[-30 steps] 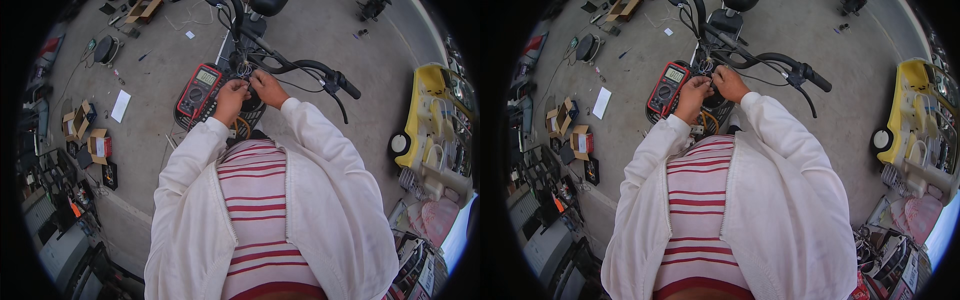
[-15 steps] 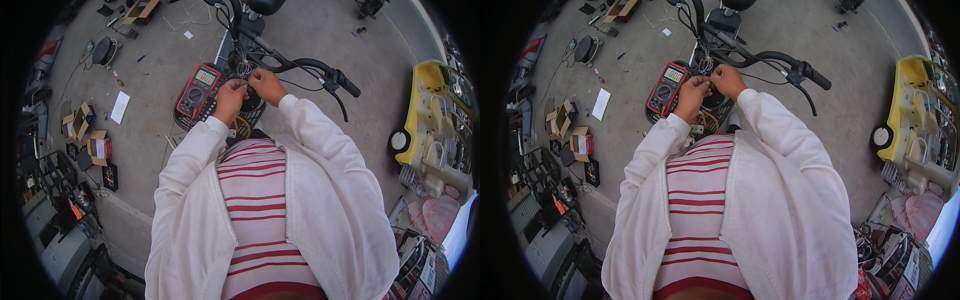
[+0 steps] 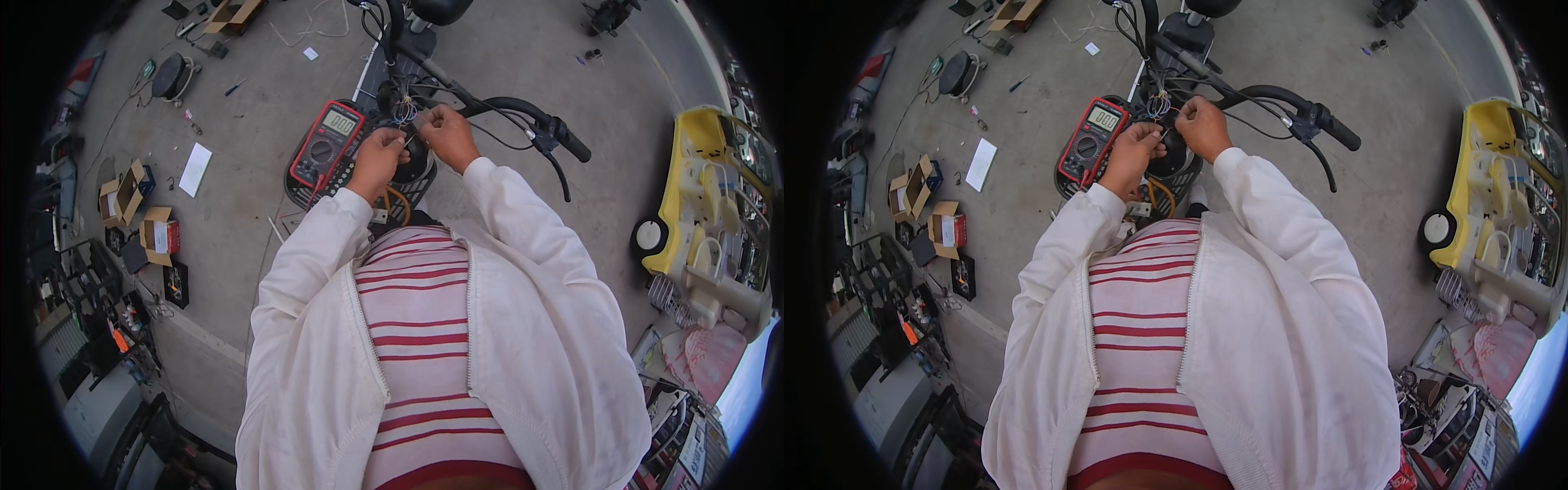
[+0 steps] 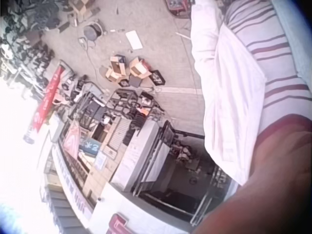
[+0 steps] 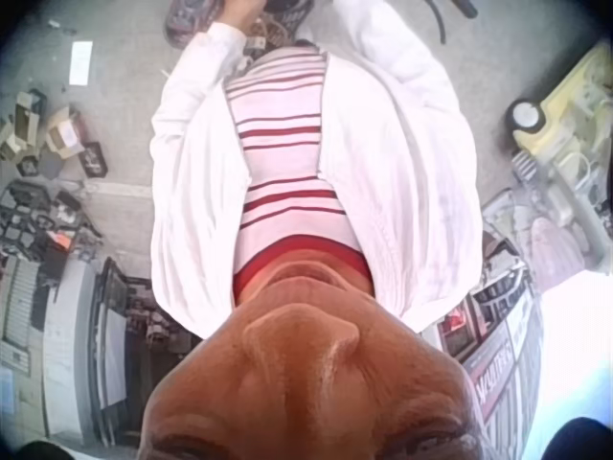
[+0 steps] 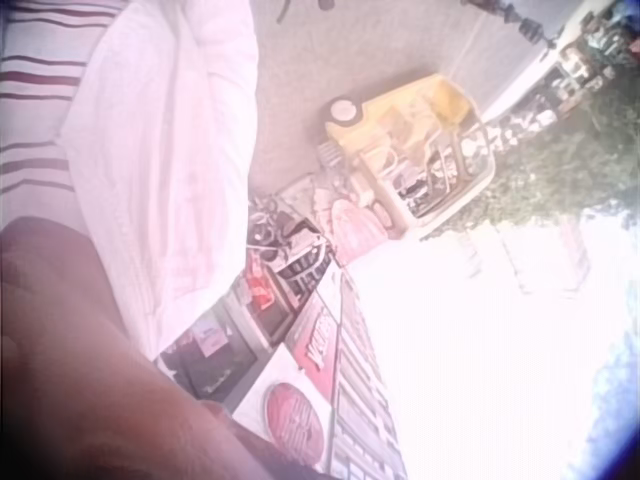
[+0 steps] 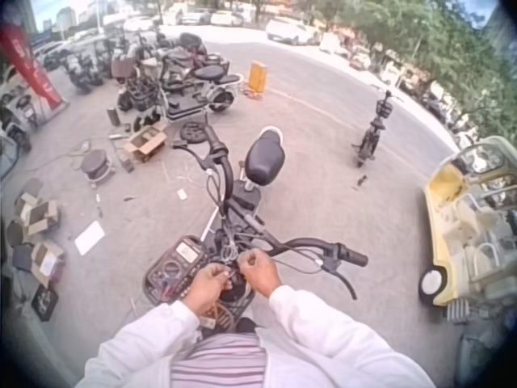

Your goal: The person uses a multimeter to test electrical continuity and voltage on wires and components attached to an electric bicycle. They connect and disconnect multimeter probes to various wires and a headlight unit, observing the multimeter display throughout.

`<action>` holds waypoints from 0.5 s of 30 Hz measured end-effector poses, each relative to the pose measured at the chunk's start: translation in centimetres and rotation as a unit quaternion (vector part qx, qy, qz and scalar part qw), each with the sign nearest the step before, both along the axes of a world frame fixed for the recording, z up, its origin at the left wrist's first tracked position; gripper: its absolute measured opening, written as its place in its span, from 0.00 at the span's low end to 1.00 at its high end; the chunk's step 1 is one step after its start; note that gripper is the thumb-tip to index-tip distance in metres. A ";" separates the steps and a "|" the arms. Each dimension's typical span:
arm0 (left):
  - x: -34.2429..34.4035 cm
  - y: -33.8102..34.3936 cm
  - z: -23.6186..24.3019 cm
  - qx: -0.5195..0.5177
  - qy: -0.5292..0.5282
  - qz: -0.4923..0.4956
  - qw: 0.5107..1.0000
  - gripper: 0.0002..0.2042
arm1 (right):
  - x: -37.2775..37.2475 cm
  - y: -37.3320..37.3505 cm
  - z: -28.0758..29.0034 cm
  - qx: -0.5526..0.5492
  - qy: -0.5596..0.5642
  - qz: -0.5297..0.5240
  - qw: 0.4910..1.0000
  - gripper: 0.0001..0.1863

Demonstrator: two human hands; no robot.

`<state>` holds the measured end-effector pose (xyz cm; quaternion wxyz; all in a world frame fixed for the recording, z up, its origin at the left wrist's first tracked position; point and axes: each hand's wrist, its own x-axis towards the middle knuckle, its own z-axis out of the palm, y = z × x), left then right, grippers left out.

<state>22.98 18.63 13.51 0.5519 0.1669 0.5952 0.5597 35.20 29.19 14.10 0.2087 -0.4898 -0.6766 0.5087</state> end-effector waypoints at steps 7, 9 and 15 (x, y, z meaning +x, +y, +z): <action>0.1 -0.2 -0.4 0.012 0.002 -0.011 1.000 0.08 | 0.3 -0.7 0.5 0.002 0.057 0.018 0.998 0.06; 0.1 -0.2 -0.4 0.016 0.001 -0.010 1.000 0.08 | 0.4 -0.7 0.3 -0.039 0.079 0.020 0.996 0.06; -0.1 -0.1 -0.4 0.007 0.036 -0.033 0.999 0.08 | 0.5 -0.6 1.8 -0.162 0.140 0.006 0.977 0.07</action>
